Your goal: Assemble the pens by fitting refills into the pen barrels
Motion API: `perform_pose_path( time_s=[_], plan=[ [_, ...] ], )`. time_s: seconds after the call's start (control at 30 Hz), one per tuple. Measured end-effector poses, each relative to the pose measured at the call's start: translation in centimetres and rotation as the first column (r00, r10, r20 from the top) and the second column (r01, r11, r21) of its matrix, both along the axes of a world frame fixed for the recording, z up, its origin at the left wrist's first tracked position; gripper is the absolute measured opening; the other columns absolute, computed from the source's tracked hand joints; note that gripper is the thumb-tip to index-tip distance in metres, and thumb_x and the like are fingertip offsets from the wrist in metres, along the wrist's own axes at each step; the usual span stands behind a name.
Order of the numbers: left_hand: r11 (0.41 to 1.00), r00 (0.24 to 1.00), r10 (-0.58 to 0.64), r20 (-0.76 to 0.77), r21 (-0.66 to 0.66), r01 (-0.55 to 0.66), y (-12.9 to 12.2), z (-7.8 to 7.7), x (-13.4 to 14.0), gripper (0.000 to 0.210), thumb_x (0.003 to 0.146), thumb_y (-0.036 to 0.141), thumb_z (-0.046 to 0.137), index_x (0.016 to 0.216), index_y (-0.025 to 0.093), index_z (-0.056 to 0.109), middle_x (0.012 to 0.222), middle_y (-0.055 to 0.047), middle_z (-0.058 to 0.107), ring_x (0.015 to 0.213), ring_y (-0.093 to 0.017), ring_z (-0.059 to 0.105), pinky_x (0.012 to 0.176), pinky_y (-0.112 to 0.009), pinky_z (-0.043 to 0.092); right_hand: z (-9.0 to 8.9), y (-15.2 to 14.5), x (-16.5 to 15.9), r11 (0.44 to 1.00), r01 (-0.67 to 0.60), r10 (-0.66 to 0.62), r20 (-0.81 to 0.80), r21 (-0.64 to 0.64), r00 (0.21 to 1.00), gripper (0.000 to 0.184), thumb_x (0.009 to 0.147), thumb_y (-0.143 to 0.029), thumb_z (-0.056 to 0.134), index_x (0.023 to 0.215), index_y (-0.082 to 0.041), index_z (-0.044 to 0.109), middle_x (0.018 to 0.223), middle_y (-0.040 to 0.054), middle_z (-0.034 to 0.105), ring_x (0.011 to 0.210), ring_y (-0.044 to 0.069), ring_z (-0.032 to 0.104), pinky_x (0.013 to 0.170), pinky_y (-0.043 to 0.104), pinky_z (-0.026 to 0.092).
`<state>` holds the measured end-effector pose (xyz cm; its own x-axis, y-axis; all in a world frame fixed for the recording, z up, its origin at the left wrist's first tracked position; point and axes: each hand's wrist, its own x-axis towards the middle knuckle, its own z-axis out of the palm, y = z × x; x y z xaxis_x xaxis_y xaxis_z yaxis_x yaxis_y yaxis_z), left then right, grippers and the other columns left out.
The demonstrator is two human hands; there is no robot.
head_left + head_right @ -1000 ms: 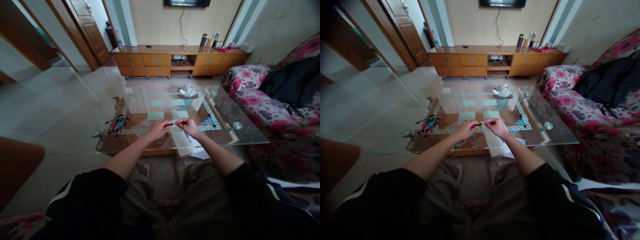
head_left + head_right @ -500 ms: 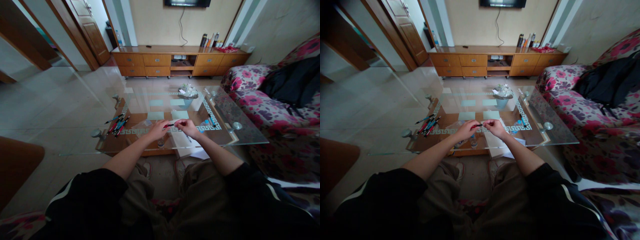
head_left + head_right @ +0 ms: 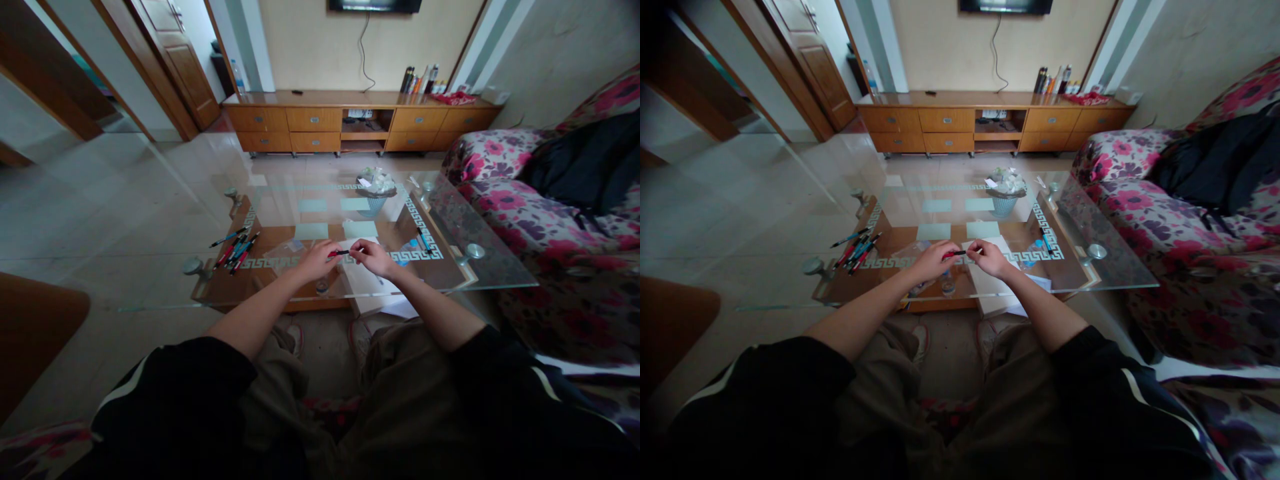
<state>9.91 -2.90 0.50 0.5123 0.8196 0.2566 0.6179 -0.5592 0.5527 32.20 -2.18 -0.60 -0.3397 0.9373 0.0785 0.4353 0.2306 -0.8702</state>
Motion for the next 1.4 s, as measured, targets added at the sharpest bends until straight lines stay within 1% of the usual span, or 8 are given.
perform_pose_path(
  time_s=[0.2, 0.4, 0.67, 0.93, 1.2, 1.27, 1.33, 1.4],
  plan=[
    [1.000, 1.000, 0.007, -0.022, 0.012, -0.007, 0.17, -0.25, -0.09, 0.020, 0.093, 0.035, 0.055, 0.097, 0.020, 0.068, 0.094, -0.005, 0.062, 0.087, -0.018, 0.060, 0.083, -0.031, 0.048, 0.38, -0.12, -0.11, 0.998, -0.028, 0.025, 0.070, 0.054, 0.997, 0.046, 0.094, -0.055, 0.044, 0.075, -0.018, 0.064, 0.065, 0.0011, 0.061, 0.061, 0.014, 0.054, 0.060, 0.026, 0.040],
    [0.999, 1.000, -0.021, -0.018, 0.025, 0.021, 0.36, -0.52, 0.01, 0.023, 0.095, 0.035, 0.051, 0.094, 0.018, 0.068, 0.089, -0.006, 0.062, 0.083, -0.018, 0.059, 0.079, -0.030, 0.046, 0.56, -0.26, -0.13, 0.997, -0.017, 0.013, 0.046, 0.072, 0.999, 0.034, 0.091, -0.052, 0.053, 0.083, -0.020, 0.062, 0.066, -0.0012, 0.061, 0.060, 0.014, 0.053, 0.060, 0.025, 0.039],
    [0.998, 1.000, -0.024, -0.006, 0.059, 0.025, 0.55, -0.79, 0.28, 0.027, 0.098, 0.031, 0.045, 0.099, 0.017, 0.068, 0.087, -0.007, 0.064, 0.084, -0.019, 0.058, 0.081, -0.030, 0.046, 1.01, -0.18, -0.02, 0.993, 0.004, -0.018, 0.117, 0.115, 0.993, 0.050, 0.097, -0.058, 0.039, 0.080, -0.019, 0.065, 0.066, 0.0021, 0.064, 0.063, 0.016, 0.057, 0.061, 0.026, 0.041],
    [0.999, 1.000, -0.019, 0.012, 0.042, 0.019, 0.86, -0.60, 0.10, 0.024, 0.096, 0.033, 0.052, 0.095, 0.018, 0.071, 0.092, -0.007, 0.070, 0.088, -0.019, 0.062, 0.084, -0.031, 0.046, 0.44, 0.06, -0.19, 0.997, 0.019, -0.025, 0.069, 0.081, 0.997, 0.062, 0.096, -0.063, 0.036, 0.076, -0.016, 0.071, 0.064, 0.0039, 0.066, 0.060, 0.015, 0.058, 0.059, 0.026, 0.041],
    [1.000, 1.000, -0.007, 0.030, 0.025, 0.007, 0.84, -0.57, 0.15, 0.020, 0.092, 0.030, 0.057, 0.088, 0.018, 0.073, 0.085, -0.005, 0.072, 0.078, -0.018, 0.062, 0.078, -0.031, 0.047, 0.22, 0.26, -0.39, 0.998, 0.008, -0.009, 0.012, 0.056, 1.000, 0.063, 0.095, -0.061, 0.036, 0.064, -0.018, 0.069, 0.066, 0.0053, 0.069, 0.064, 0.016, 0.061, 0.065, 0.027, 0.045],
    [1.000, 0.999, -0.010, 0.052, 0.024, 0.009, 0.73, -0.51, 0.20, 0.020, 0.092, 0.030, 0.058, 0.092, 0.017, 0.073, 0.087, -0.006, 0.072, 0.079, -0.018, 0.063, 0.079, -0.031, 0.048, 0.30, 0.32, -0.45, 0.999, 0.031, -0.031, -0.014, 0.043, 0.999, 0.062, 0.094, -0.061, 0.038, 0.062, -0.017, 0.068, 0.065, 0.0056, 0.068, 0.063, 0.016, 0.061, 0.064, 0.027, 0.045],
    [0.999, 0.995, -0.031, 0.095, 0.025, 0.029, 0.51, -0.37, 0.25, 0.024, 0.091, 0.029, 0.058, 0.109, 0.018, 0.070, 0.098, -0.006, 0.072, 0.087, -0.019, 0.064, 0.084, -0.032, 0.049, 0.33, 0.45, -0.37, 0.994, 0.108, -0.108, -0.034, 0.021, 0.994, 0.060, 0.093, -0.061, 0.042, 0.061, -0.017, 0.067, 0.061, 0.0055, 0.067, 0.059, 0.016, 0.059, 0.061, 0.027, 0.045],
    [0.995, 0.987, -0.097, 0.127, 0.033, 0.093, 0.22, -0.18, 0.34, 0.037, 0.091, 0.024, 0.058, 0.128, 0.020, 0.062, 0.116, -0.008, 0.069, 0.102, -0.019, 0.064, 0.092, -0.032, 0.048, 0.30, 0.62, -0.12, 0.974, 0.225, -0.224, -0.040, 0.008, 0.974, 0.058, 0.090, -0.062, 0.045, 0.064, -0.017, 0.069, 0.060, 0.0053, 0.066, 0.055, 0.016, 0.058, 0.057, 0.027, 0.043]
  ],
)
